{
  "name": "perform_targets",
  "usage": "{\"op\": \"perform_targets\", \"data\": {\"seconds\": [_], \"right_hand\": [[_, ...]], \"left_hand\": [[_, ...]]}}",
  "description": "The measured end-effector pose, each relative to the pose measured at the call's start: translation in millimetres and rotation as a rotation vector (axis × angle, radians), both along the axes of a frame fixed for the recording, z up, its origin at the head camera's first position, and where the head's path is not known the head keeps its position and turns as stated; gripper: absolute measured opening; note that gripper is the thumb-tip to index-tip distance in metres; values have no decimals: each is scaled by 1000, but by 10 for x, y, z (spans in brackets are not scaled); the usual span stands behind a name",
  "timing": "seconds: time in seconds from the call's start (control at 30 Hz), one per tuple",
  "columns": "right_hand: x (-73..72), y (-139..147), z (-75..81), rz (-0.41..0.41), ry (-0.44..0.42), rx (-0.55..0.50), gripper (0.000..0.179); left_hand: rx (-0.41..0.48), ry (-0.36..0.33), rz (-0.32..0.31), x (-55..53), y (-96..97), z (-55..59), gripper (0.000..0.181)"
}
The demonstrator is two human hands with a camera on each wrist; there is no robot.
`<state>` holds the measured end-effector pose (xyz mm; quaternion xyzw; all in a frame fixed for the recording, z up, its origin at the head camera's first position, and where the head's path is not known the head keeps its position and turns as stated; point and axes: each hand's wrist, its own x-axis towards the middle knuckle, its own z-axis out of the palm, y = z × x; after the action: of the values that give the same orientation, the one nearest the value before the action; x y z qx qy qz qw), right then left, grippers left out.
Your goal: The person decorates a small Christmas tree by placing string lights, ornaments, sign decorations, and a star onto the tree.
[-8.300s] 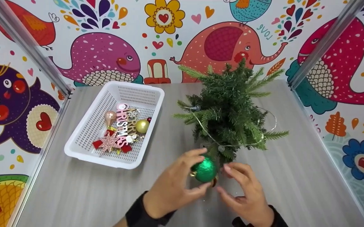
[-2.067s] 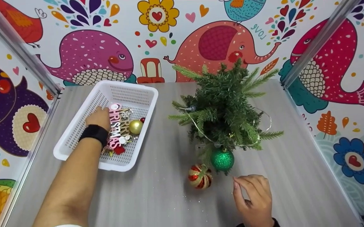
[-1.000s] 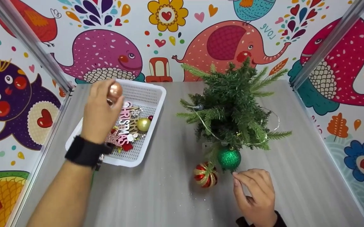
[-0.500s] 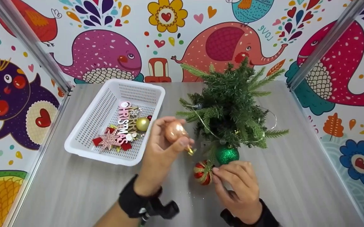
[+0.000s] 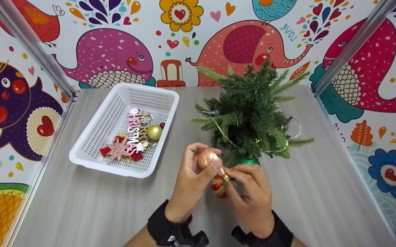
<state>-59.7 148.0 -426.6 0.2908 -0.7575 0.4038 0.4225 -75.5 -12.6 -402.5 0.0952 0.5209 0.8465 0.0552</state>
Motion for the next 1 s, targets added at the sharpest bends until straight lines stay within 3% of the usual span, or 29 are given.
{"op": "perform_targets", "data": {"seconds": [0.1,0.2,0.33,0.43,0.53,0.7,0.83,1.0], "right_hand": [[25,21,0,64,-78,-42,17],[66,49,24,182,-173,-119,5],[99,71,65,401,-294,-284,24],[93,68,85,489,-342,-354,26],[70,47,96,500,-362,-355,26],[24,-1,99,447,-354,-285,27],[-18,-34,73,392,-309,-189,26],[-41,-40,39,363,-273,-124,22]], "left_hand": [[-7,31,6,10,-26,-18,57],[-18,57,56,6,-79,-31,54],[-44,77,108,9,-154,-82,54],[-82,85,72,25,-193,-151,50],[-134,66,12,38,-222,-223,42],[-231,34,-70,33,-262,-317,35],[-323,142,-83,52,-274,-360,29],[-275,287,-88,89,-265,-332,31]]}}
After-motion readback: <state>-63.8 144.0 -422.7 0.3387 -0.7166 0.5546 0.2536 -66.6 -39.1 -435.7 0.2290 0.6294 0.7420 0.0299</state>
